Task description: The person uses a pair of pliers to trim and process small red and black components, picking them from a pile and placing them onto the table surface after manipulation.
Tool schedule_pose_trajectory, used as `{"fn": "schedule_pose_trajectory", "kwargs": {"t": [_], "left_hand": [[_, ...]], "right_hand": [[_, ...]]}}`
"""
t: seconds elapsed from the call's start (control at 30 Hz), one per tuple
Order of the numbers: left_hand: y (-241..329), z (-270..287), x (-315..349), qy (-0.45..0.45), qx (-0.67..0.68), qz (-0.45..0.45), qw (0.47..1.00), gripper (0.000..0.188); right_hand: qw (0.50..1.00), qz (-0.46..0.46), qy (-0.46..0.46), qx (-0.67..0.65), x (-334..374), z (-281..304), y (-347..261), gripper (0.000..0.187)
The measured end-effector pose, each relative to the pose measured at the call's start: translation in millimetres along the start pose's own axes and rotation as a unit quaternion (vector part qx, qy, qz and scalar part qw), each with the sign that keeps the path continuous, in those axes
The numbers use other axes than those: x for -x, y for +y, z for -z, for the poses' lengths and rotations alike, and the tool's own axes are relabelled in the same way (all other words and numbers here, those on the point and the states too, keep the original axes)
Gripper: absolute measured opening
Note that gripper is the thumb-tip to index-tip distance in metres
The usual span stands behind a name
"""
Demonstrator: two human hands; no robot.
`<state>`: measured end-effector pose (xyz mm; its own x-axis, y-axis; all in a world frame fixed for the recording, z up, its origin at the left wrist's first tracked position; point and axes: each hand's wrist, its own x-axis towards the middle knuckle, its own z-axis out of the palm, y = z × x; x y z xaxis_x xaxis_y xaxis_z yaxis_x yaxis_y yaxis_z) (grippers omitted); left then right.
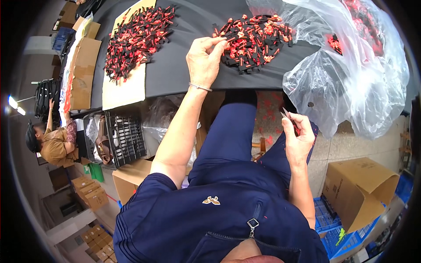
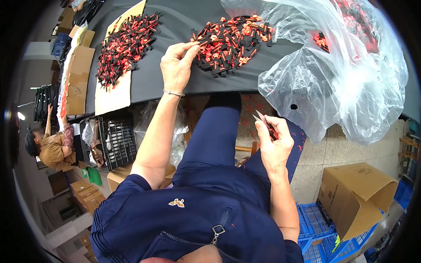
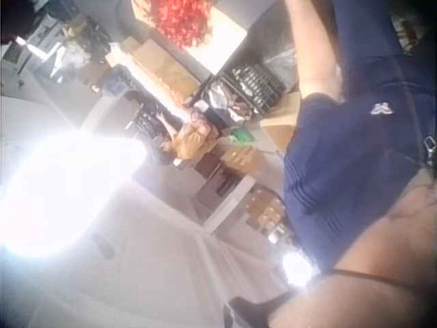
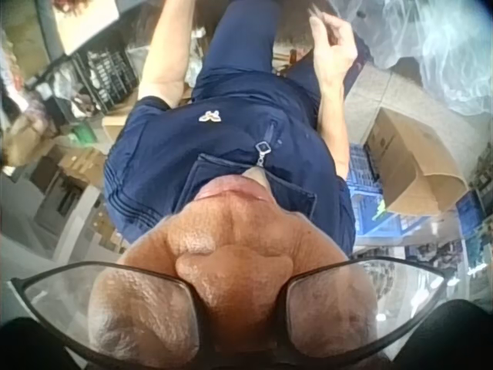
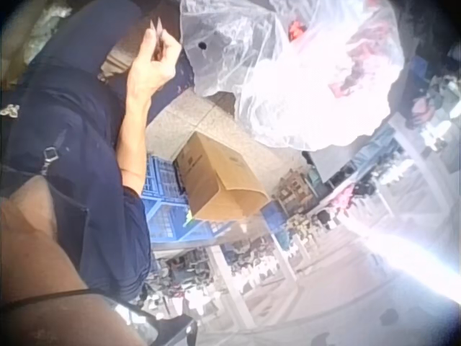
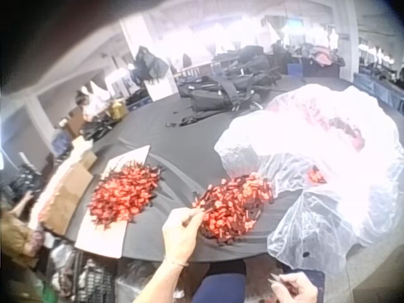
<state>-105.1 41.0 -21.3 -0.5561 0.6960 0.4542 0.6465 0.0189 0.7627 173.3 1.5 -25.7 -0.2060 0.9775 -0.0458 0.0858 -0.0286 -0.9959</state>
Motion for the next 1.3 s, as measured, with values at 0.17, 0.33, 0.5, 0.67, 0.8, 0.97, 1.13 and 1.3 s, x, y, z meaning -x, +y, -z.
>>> {"fn": "schedule_pose_trajectory", "kwargs": {"t": [0.17, 0.33, 0.5, 0.67, 0.8, 0.97, 1.13, 1.3], "left_hand": [[7, 5, -3, -0.037, 0.289, 0.248, 0.924, 0.018], [40, 13, 19, -0.125, 0.477, 0.364, 0.790, 0.021], [72, 12, 61, -0.179, 0.464, 0.377, 0.782, 0.020], [45, -7, 55, -0.123, 0.412, 0.347, 0.834, 0.018], [36, -7, 34, -0.086, 0.471, 0.378, 0.793, 0.019], [33, -11, 2, -0.020, 0.440, 0.274, 0.855, 0.020], [19, -3, 2, -0.021, 0.321, 0.266, 0.909, 0.019], [14, 14, 3, -0.020, 0.266, 0.233, 0.935, 0.017]], "right_hand": [[1.000, 0.002, -0.006, 0.010, -4, 1, -5, 0.015], [0.999, 0.044, 0.018, -0.010, -8, -3, -11, 0.018], [0.990, 0.134, 0.029, 0.027, -10, -13, -29, 0.023], [0.986, 0.147, 0.037, 0.073, -15, -15, -19, 0.022], [0.989, 0.118, 0.037, 0.075, -17, -10, -17, 0.021], [0.990, 0.119, 0.045, 0.054, -24, -7, -21, 0.020], [0.993, 0.096, 0.025, 0.066, -32, -7, -17, 0.018], [0.995, 0.075, 0.008, 0.071, -41, -13, -19, 0.018]]}}
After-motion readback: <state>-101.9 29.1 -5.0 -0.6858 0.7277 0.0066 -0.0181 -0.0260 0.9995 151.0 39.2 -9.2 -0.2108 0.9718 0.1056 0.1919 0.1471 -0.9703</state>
